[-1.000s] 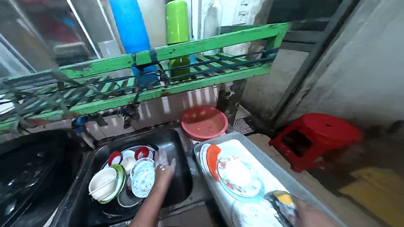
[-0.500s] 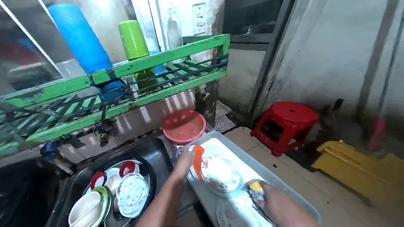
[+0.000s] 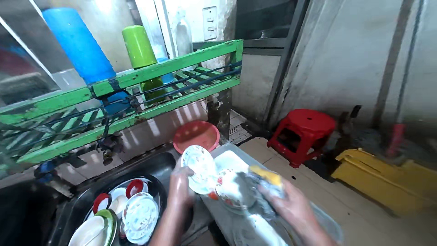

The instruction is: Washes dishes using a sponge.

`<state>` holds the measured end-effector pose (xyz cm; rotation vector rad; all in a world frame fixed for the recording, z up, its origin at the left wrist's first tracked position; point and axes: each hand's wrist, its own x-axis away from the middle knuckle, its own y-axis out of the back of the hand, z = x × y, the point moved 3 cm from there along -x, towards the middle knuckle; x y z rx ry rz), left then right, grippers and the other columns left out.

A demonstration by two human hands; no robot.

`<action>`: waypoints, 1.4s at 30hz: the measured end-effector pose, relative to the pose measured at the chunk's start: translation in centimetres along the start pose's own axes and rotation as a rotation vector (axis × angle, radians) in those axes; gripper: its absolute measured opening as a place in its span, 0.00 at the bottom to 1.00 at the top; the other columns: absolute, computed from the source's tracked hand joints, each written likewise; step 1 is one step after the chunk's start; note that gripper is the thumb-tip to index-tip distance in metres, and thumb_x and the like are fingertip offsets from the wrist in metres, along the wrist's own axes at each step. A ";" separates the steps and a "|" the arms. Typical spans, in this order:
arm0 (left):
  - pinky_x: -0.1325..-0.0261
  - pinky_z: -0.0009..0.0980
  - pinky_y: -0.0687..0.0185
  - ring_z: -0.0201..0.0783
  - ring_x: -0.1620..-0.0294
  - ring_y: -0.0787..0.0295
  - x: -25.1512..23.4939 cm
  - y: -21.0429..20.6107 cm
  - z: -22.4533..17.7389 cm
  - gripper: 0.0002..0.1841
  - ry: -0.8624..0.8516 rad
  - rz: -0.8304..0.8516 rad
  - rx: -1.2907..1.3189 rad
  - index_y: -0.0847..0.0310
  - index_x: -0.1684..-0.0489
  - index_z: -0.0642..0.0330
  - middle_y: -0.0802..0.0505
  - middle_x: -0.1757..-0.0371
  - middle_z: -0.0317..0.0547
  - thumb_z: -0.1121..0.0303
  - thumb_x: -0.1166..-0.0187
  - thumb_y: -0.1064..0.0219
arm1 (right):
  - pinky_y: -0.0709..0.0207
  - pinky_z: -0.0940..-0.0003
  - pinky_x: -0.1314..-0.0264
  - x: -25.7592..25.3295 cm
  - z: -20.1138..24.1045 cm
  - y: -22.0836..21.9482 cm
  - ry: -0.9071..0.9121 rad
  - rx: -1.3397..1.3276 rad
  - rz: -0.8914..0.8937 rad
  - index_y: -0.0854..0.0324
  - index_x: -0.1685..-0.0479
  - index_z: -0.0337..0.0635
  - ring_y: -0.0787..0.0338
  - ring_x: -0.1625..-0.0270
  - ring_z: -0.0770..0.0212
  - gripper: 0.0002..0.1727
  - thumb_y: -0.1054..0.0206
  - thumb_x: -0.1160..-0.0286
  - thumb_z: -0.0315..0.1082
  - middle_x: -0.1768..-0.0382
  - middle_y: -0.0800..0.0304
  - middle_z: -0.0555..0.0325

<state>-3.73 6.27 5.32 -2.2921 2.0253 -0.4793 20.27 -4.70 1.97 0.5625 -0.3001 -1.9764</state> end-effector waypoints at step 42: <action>0.53 0.43 0.11 0.44 0.54 0.10 4.8 -5.0 6.5 0.27 0.422 0.411 0.000 0.28 0.34 0.68 0.10 0.51 0.55 0.90 0.37 0.42 | 0.24 0.40 0.26 -3.9 0.7 -5.1 -0.401 -0.019 0.174 0.27 0.23 0.35 0.13 0.32 0.41 0.35 0.23 0.29 0.41 0.37 0.13 0.34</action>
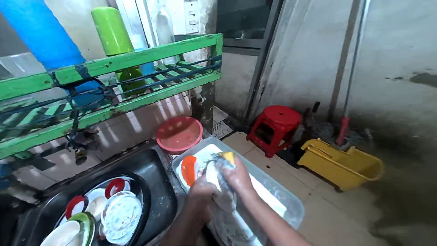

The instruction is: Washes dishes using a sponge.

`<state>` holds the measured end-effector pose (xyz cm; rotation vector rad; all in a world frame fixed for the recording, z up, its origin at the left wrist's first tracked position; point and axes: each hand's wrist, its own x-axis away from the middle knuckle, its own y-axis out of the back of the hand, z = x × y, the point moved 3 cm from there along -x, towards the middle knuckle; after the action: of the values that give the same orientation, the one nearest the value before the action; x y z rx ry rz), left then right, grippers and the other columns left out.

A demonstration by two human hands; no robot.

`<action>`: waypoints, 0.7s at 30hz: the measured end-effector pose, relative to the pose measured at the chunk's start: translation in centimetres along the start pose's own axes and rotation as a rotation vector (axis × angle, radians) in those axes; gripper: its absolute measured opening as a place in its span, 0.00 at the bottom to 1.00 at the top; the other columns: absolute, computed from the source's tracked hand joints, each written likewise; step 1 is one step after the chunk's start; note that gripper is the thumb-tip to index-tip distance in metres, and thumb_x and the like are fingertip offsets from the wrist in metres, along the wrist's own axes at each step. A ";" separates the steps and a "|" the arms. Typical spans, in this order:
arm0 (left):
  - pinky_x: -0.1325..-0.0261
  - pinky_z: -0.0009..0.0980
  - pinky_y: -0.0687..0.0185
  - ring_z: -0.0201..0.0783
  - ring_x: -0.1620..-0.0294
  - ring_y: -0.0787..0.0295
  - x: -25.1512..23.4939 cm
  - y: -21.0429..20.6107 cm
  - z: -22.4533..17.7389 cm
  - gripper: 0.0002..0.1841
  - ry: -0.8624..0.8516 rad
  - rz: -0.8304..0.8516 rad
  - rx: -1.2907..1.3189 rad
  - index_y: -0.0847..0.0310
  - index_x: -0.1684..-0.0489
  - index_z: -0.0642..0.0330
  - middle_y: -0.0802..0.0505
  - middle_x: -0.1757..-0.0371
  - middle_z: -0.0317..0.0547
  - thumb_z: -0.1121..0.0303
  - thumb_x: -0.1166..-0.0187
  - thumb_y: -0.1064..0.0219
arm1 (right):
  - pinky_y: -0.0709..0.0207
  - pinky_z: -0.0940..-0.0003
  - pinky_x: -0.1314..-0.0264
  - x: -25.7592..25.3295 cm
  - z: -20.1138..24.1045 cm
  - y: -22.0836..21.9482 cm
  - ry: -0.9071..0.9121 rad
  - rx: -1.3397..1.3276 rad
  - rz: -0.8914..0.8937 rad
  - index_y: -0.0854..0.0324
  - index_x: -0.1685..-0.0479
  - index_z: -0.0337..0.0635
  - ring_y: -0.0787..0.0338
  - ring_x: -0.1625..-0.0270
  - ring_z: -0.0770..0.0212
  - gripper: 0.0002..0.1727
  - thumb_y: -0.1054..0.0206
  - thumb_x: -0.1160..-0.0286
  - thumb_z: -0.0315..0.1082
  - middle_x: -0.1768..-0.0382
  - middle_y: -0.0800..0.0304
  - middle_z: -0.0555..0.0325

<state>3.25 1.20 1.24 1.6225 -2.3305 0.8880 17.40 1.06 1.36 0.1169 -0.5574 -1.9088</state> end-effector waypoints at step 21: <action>0.58 0.35 0.12 0.37 0.62 0.11 3.9 -0.7 -1.0 0.20 0.109 0.095 -0.169 0.30 0.42 0.62 0.12 0.60 0.46 0.89 0.32 0.39 | 0.19 0.46 0.33 1.4 2.2 2.9 0.082 -0.122 -0.033 0.29 0.23 0.33 0.12 0.39 0.46 0.33 0.24 0.30 0.31 0.41 0.13 0.36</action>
<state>2.18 -1.47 4.10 1.3734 -2.3530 0.7543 18.59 -0.37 4.81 0.1257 -0.3854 -1.9556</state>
